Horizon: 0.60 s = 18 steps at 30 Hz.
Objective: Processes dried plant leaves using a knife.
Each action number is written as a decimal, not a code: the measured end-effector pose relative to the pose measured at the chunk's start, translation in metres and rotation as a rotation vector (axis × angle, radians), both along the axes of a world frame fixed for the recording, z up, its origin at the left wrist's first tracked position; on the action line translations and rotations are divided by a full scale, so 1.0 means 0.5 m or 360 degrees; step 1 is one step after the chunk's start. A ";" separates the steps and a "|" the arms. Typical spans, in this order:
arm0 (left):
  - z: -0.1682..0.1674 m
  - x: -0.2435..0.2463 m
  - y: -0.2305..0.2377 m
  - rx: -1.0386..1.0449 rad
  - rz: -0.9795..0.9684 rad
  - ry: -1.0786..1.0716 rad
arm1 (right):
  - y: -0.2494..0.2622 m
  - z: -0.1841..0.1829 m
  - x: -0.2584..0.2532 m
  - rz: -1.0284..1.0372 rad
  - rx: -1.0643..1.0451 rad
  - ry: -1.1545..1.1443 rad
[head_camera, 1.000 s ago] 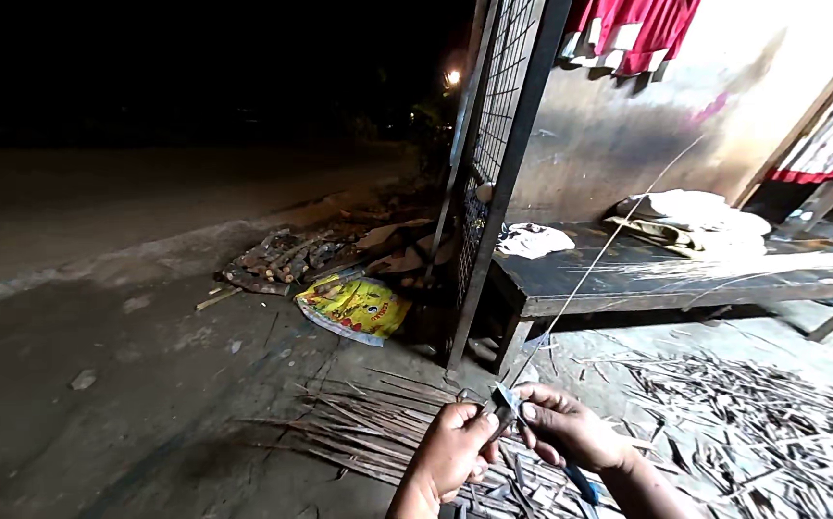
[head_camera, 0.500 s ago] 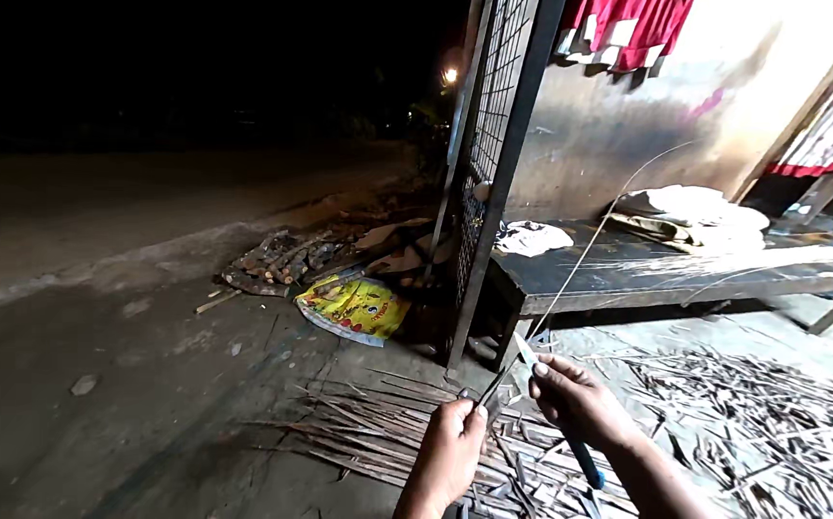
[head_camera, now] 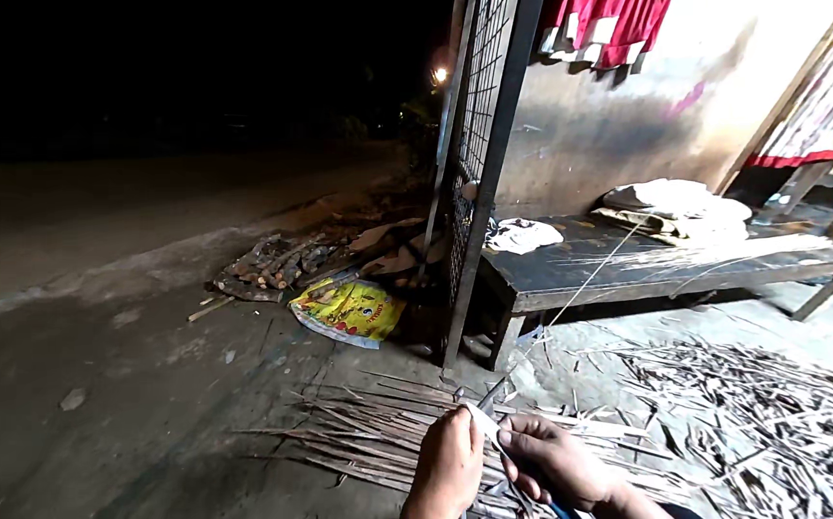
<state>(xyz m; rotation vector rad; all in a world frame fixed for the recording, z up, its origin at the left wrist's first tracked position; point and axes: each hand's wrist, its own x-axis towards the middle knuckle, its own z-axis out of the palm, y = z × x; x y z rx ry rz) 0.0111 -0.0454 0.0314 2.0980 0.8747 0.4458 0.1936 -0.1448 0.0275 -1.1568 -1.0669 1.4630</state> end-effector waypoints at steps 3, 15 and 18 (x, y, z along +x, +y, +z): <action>-0.004 0.004 -0.004 0.0033 0.0004 0.0009 | 0.005 -0.002 -0.001 -0.0059 0.0020 0.0047; -0.022 0.024 -0.028 0.0620 0.0378 0.0036 | 0.047 0.019 0.007 -0.0241 -0.0152 0.0237; -0.029 0.027 -0.026 0.0718 0.0441 -0.0053 | 0.052 0.023 0.003 -0.0268 -0.0133 0.0254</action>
